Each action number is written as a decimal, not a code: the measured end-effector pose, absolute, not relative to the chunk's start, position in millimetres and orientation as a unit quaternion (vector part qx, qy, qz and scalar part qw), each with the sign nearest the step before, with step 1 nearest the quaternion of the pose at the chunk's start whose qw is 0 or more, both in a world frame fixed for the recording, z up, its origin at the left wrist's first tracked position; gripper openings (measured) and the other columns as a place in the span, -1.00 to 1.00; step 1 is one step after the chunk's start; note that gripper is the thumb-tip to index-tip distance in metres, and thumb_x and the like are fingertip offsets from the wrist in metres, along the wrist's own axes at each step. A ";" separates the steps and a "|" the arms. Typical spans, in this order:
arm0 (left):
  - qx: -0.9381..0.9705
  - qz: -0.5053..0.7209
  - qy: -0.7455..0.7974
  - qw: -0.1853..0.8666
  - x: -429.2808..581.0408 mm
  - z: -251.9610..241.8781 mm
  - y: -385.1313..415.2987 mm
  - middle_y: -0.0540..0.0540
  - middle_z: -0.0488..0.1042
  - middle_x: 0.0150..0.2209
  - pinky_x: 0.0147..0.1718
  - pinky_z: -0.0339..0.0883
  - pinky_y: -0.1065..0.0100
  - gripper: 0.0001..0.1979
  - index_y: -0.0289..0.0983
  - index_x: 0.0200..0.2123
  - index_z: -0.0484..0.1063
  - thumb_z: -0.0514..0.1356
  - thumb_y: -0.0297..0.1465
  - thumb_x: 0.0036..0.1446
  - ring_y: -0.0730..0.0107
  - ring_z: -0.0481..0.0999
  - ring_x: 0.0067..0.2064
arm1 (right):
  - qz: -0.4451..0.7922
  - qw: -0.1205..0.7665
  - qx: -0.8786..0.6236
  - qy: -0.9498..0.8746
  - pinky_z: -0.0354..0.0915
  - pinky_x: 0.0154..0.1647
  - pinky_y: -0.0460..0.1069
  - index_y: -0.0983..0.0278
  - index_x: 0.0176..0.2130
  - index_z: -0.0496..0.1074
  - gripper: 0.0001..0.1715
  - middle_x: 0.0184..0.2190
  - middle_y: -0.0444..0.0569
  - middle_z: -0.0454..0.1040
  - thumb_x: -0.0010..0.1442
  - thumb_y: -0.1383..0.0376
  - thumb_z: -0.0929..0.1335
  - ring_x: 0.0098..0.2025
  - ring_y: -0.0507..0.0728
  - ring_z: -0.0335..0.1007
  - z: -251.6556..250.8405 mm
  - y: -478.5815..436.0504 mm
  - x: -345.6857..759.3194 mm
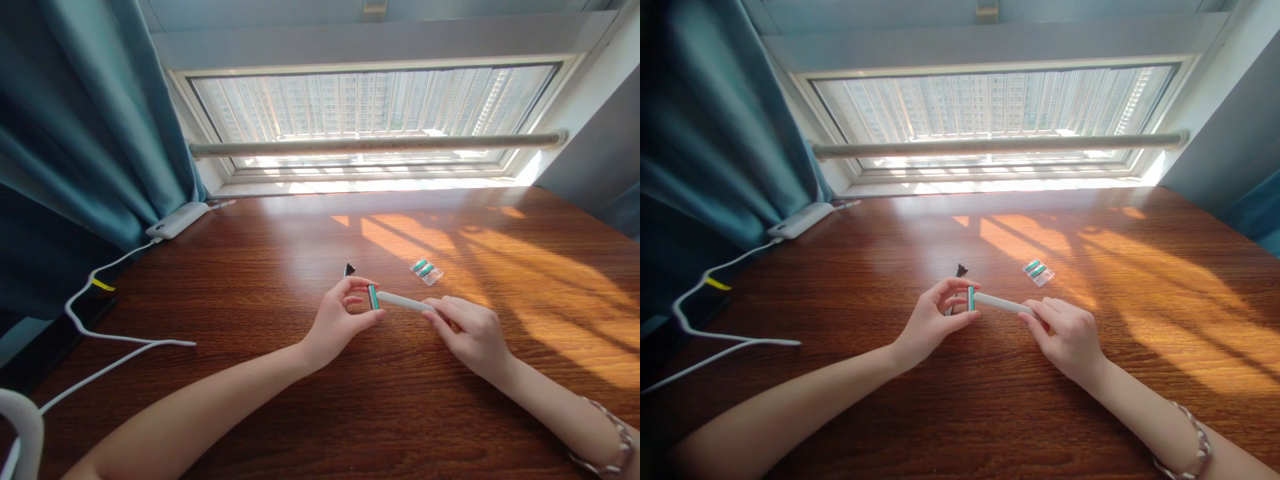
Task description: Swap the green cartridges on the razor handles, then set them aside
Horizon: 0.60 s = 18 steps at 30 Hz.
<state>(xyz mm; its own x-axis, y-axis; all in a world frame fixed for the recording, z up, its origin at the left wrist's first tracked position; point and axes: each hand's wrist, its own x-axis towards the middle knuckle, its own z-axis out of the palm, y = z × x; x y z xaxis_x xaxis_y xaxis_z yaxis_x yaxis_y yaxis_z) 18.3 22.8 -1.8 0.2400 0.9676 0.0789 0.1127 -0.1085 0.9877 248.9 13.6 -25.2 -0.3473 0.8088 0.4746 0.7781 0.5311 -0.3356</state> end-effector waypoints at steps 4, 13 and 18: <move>0.609 0.432 0.444 0.496 18.4 -1.3 22.5 -0.12 0.43 -0.14 -0.05 0.23 0.21 -0.65 -0.27 -0.20 0.34 0.28 -0.35 -0.11 0.27 0.40 -0.08 | 0.058 0.314 -0.483 -0.815 0.17 -0.46 -0.10 0.26 -0.28 0.46 -0.74 -0.53 -0.09 0.44 0.17 0.20 0.24 -0.53 0.01 0.31 -25.3 14.0 248.0; 0.643 0.415 0.442 0.468 17.9 0.2 20.0 -0.08 0.42 -0.19 -0.03 0.21 0.25 -0.64 -0.26 -0.20 0.35 0.29 -0.33 -0.12 0.30 0.40 -0.10 | 0.117 0.320 -0.494 -0.800 0.23 -0.40 -0.08 0.24 -0.28 0.45 -0.75 -0.46 -0.08 0.48 0.17 0.21 0.24 -0.45 0.05 0.38 -27.2 14.7 249.4; 0.644 0.416 0.425 0.481 18.3 -1.2 22.2 -0.09 0.42 -0.15 -0.03 0.20 0.24 -0.60 -0.25 -0.18 0.38 0.31 -0.34 -0.17 0.27 0.37 -0.06 | 0.134 0.326 -0.499 -0.792 0.27 -0.42 -0.09 0.24 -0.30 0.46 -0.75 -0.47 -0.08 0.50 0.17 0.22 0.23 -0.44 0.07 0.40 -29.9 16.1 248.7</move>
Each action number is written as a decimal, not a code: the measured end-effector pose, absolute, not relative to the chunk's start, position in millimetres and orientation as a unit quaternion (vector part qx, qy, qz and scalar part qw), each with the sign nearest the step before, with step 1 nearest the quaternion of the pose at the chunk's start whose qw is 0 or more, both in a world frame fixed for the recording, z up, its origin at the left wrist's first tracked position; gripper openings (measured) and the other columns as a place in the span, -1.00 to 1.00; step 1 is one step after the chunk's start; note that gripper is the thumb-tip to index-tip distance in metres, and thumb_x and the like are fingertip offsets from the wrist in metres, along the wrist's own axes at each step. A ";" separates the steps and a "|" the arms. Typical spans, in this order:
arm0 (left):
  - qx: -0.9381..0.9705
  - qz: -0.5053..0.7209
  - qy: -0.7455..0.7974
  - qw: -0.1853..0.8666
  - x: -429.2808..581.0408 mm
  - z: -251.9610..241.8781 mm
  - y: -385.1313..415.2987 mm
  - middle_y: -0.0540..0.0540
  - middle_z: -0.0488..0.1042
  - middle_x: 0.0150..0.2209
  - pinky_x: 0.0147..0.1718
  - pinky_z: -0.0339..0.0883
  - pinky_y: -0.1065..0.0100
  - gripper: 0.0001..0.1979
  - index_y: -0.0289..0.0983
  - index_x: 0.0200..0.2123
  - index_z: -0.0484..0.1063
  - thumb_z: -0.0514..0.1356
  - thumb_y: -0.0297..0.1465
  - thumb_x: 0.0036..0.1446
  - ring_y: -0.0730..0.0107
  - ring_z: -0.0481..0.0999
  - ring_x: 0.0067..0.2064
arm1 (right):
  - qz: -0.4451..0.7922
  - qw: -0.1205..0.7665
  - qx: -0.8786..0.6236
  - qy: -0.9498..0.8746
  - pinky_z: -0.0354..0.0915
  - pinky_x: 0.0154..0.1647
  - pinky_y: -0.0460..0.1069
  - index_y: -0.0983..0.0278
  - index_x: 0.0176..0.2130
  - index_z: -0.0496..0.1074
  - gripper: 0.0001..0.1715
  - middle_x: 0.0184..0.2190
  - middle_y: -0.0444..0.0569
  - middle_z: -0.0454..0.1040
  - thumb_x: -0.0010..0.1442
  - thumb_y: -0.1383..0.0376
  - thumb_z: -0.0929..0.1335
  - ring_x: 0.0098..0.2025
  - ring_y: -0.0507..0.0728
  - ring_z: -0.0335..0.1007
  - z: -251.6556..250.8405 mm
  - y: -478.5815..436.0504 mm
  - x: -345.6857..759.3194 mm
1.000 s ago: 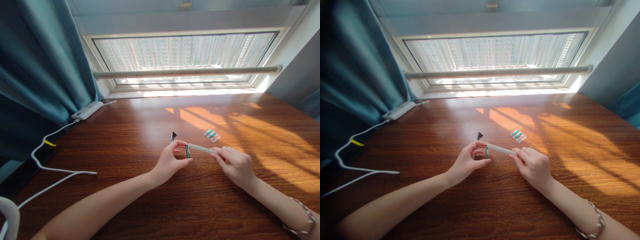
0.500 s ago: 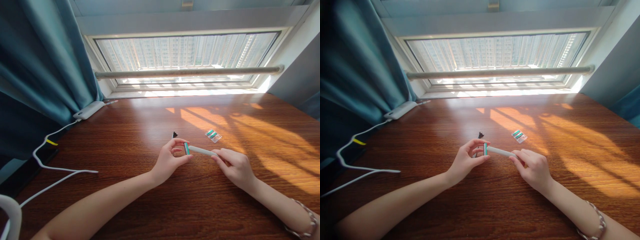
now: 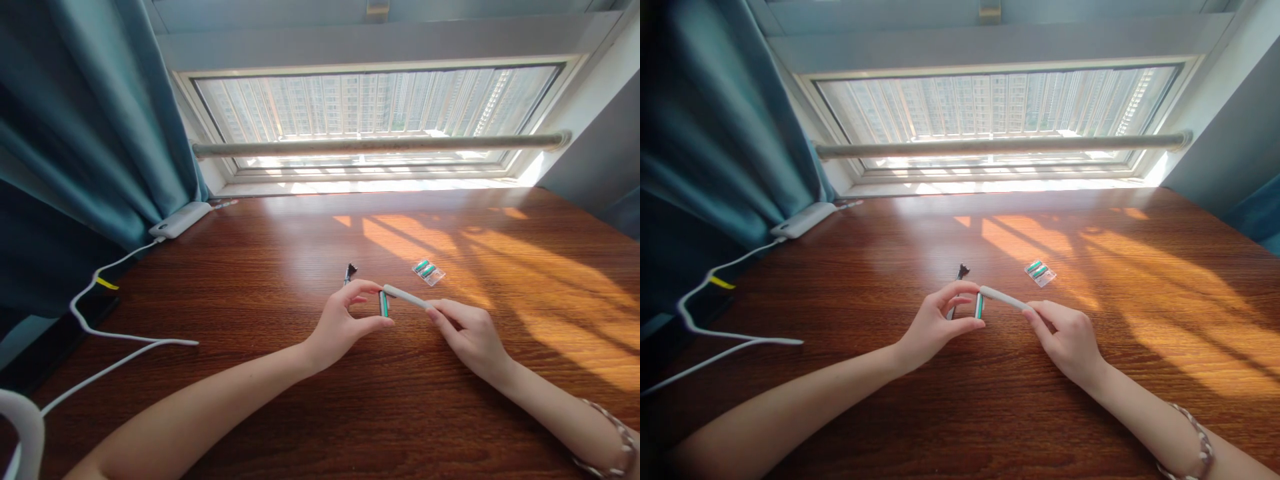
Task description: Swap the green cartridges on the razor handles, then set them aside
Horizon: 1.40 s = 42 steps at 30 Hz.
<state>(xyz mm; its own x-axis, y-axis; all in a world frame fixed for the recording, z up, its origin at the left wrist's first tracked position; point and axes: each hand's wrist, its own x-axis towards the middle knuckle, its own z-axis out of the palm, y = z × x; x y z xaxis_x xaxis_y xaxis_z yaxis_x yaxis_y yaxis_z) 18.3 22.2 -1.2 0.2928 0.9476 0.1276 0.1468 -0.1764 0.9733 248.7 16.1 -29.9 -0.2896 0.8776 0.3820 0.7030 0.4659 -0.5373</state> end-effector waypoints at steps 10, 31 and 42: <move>0.576 0.466 0.372 0.559 22.5 -4.8 21.4 -0.09 0.40 -0.19 -0.03 0.25 0.23 -0.62 -0.29 -0.24 0.35 0.33 -0.46 -0.20 0.31 0.39 -0.10 | 0.122 0.335 -0.439 -0.825 0.30 -0.34 -0.08 0.26 -0.16 0.41 -0.73 -0.36 -0.03 0.51 0.19 0.28 0.21 -0.36 0.07 0.44 -27.4 11.1 247.6; 0.541 0.430 0.388 0.610 21.1 2.5 16.4 -0.12 0.44 -0.18 -0.32 0.41 0.33 -0.64 -0.26 -0.21 0.24 0.28 -0.43 -0.11 0.38 0.52 -0.34 | 0.099 0.367 -0.471 -0.796 0.30 -0.41 -0.10 0.25 -0.22 0.44 -0.75 -0.44 -0.07 0.50 0.18 0.26 0.22 -0.43 0.06 0.42 -27.5 11.9 247.5; 0.535 0.424 0.360 0.636 21.3 3.6 17.6 -0.10 0.47 -0.30 -0.28 0.40 0.24 -0.57 -0.28 -0.15 0.26 0.29 -0.48 -0.14 0.35 0.51 -0.35 | 0.113 0.358 -0.465 -0.802 0.27 -0.37 -0.09 0.24 -0.21 0.43 -0.77 -0.42 -0.08 0.49 0.18 0.28 0.24 -0.39 0.05 0.41 -29.5 11.9 248.6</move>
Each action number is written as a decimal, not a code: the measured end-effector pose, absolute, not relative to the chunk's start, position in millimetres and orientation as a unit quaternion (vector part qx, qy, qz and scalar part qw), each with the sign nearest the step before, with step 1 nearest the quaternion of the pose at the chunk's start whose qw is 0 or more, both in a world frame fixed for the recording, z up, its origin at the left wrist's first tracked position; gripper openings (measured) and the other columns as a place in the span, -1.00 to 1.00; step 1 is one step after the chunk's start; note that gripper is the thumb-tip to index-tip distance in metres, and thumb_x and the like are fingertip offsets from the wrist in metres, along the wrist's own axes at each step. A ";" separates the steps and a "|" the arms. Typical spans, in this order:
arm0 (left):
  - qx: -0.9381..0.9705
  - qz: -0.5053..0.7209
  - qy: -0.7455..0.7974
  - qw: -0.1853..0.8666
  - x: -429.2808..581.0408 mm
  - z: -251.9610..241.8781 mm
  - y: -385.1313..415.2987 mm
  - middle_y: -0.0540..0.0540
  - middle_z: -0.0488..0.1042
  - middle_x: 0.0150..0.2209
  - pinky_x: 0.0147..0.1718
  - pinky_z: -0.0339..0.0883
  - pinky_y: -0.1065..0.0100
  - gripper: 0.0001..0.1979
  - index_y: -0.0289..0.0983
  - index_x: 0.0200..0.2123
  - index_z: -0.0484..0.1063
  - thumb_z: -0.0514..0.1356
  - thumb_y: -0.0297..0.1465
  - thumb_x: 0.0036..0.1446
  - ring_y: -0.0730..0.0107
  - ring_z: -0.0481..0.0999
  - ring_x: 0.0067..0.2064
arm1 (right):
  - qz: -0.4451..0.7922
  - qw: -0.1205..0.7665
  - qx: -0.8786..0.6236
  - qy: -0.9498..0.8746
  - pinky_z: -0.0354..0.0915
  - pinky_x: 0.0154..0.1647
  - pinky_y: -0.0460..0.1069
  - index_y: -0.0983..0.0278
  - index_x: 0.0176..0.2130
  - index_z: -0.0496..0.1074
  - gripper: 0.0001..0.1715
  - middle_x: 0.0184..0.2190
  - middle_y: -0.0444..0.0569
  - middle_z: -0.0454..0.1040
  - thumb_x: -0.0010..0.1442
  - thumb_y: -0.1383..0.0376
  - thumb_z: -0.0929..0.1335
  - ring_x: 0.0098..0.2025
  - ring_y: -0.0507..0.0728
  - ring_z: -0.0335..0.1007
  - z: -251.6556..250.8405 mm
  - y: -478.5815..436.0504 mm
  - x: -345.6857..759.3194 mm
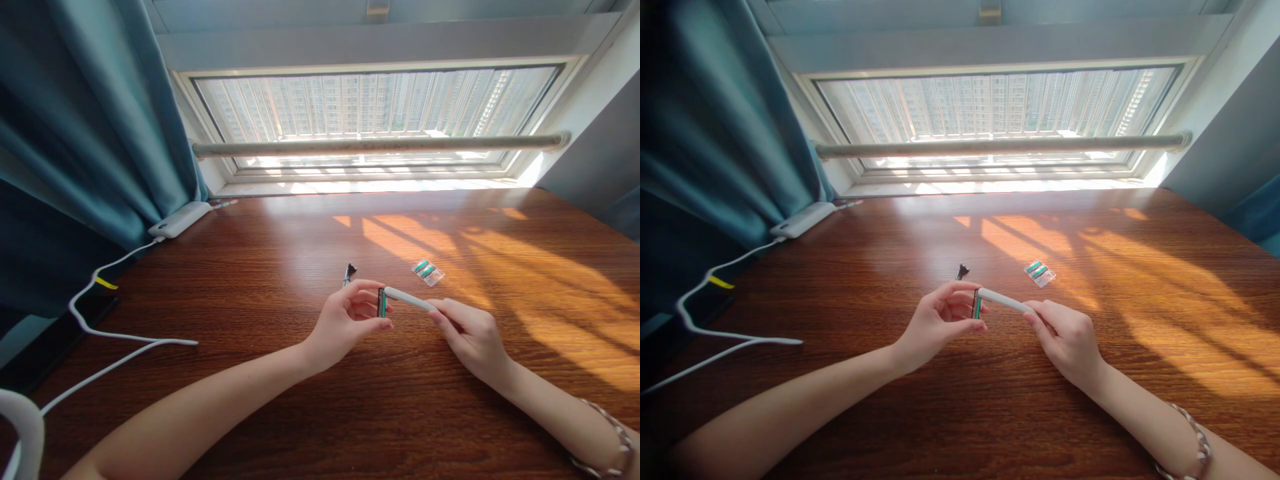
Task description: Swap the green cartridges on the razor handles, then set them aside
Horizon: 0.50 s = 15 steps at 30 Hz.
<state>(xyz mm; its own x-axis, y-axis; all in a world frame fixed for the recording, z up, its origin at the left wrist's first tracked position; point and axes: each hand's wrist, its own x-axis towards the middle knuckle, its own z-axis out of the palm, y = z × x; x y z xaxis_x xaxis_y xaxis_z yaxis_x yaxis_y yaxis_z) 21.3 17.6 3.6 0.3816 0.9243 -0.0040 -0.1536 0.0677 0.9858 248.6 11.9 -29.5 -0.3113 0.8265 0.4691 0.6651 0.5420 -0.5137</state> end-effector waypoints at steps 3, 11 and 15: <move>0.529 0.434 0.354 0.638 21.7 2.1 16.8 -0.08 0.44 -0.27 -0.28 0.41 0.24 -0.59 -0.27 -0.18 0.26 0.30 -0.48 -0.15 0.38 0.50 -0.36 | 0.114 0.351 -0.468 -0.803 0.26 -0.38 -0.09 0.24 -0.22 0.43 -0.77 -0.42 -0.08 0.49 0.18 0.27 0.23 -0.40 0.05 0.41 -29.9 12.5 248.6; 0.529 0.437 0.367 0.629 21.9 -2.5 18.3 -0.10 0.42 -0.23 -0.26 0.40 0.23 -0.58 -0.28 -0.19 0.27 0.31 -0.46 -0.16 0.40 0.49 -0.35 | 0.103 0.332 -0.466 -0.814 0.21 -0.40 -0.08 0.25 -0.24 0.43 -0.78 -0.48 -0.09 0.45 0.17 0.27 0.24 -0.44 0.04 0.36 -28.5 12.9 248.7; 0.528 0.433 0.381 0.623 20.8 -3.3 19.5 -0.10 0.41 -0.22 -0.31 0.40 0.30 -0.56 -0.28 -0.17 0.28 0.32 -0.45 -0.17 0.43 0.48 -0.37 | 0.085 0.330 -0.472 -0.813 0.19 -0.40 -0.07 0.27 -0.22 0.43 -0.79 -0.50 -0.10 0.42 0.15 0.28 0.27 -0.45 0.05 0.35 -27.3 12.1 247.9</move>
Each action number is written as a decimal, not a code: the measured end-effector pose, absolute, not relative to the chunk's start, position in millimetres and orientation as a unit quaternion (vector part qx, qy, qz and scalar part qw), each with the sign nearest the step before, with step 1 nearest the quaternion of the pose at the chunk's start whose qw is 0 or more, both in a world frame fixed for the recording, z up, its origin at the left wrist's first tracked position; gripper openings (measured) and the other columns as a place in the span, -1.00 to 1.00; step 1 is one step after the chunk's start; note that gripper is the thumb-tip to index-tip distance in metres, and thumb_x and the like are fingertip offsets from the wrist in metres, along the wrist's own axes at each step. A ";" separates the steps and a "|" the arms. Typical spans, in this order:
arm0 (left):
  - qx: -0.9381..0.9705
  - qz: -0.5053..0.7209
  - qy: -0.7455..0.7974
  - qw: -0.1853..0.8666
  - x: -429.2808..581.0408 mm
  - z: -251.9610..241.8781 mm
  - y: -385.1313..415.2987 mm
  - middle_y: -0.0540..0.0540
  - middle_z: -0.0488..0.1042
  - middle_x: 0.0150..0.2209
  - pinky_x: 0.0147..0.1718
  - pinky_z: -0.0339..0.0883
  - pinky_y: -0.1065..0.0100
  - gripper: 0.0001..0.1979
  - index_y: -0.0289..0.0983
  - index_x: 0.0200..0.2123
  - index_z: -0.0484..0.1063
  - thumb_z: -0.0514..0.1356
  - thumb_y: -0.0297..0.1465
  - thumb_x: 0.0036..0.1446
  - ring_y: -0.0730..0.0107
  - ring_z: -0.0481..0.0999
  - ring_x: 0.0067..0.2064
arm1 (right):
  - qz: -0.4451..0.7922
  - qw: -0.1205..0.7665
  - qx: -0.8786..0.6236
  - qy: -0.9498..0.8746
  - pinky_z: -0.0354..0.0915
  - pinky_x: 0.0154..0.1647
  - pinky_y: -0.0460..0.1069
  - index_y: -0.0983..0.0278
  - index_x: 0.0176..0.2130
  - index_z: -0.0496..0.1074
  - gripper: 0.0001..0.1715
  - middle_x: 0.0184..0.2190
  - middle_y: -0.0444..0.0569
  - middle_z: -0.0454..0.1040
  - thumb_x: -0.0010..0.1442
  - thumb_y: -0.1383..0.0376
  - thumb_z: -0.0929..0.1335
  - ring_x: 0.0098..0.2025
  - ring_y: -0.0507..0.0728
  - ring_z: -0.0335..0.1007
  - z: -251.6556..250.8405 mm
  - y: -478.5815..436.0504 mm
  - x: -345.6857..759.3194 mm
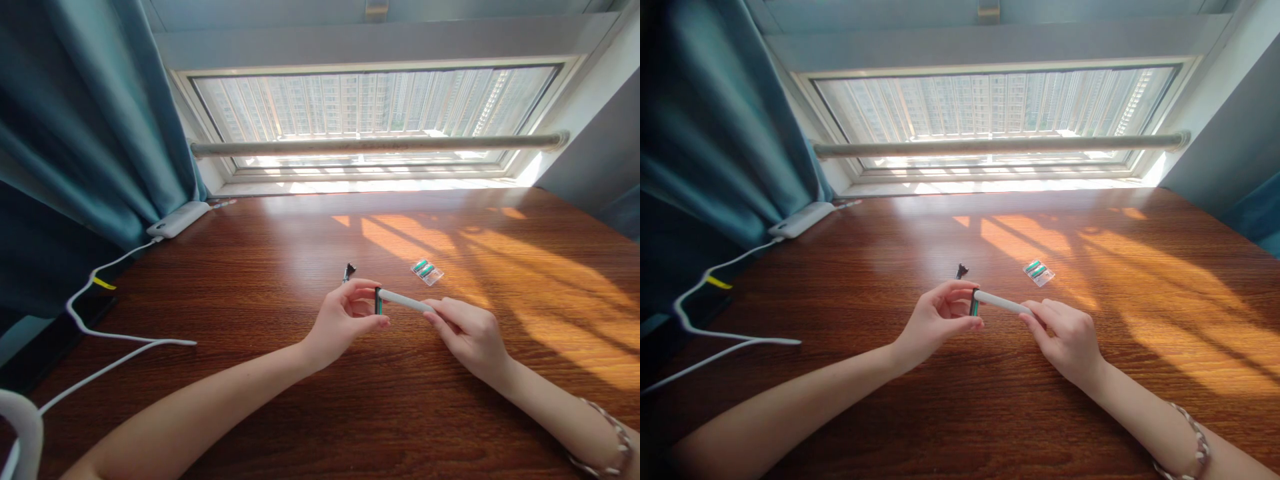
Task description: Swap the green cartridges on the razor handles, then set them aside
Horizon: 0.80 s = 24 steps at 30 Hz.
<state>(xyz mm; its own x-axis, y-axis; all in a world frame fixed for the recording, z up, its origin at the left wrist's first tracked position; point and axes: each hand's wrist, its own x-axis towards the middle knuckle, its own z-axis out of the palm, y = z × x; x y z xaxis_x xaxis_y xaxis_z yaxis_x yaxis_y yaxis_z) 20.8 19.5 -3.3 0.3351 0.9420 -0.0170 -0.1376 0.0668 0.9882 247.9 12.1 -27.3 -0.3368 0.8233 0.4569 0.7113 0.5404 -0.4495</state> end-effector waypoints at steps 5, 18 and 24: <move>0.562 0.426 0.401 0.585 19.6 -2.1 20.2 -0.04 0.38 -0.26 -0.38 0.39 0.41 -0.57 -0.25 -0.16 0.31 0.32 -0.41 -0.17 0.54 0.43 -0.42 | 0.106 0.362 -0.460 -0.803 0.20 -0.38 -0.09 0.26 -0.22 0.42 -0.81 -0.46 -0.09 0.44 0.16 0.32 0.26 -0.42 0.03 0.36 -27.7 12.0 248.4; 0.640 0.419 0.439 0.472 19.3 -4.2 18.9 -0.01 0.34 -0.37 -0.46 0.40 0.50 -0.60 -0.30 -0.24 0.29 0.31 -0.34 -0.19 0.47 0.40 -0.35 | 0.091 0.336 -0.426 -0.835 0.14 -0.46 -0.07 0.27 -0.19 0.42 -0.78 -0.55 -0.09 0.37 0.11 0.34 0.30 -0.51 0.03 0.27 -27.6 11.3 248.1; 0.675 0.399 0.438 0.439 18.9 -2.2 19.0 -0.01 0.36 -0.39 -0.46 0.41 0.46 -0.58 -0.31 -0.26 0.33 0.33 -0.30 -0.22 0.49 0.39 -0.41 | 0.111 0.334 -0.447 -0.822 0.16 -0.41 -0.07 0.25 -0.21 0.44 -0.79 -0.53 -0.09 0.39 0.11 0.29 0.30 -0.48 0.04 0.29 -28.0 10.1 247.8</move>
<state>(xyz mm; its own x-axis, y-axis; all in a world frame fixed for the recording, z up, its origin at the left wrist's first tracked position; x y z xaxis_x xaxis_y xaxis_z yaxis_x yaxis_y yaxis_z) 18.9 19.0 -2.2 0.2976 0.9420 0.1554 0.2410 -0.2316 0.9425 247.8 10.1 -28.0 -0.3770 0.8096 0.4499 0.6609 0.5754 -0.4817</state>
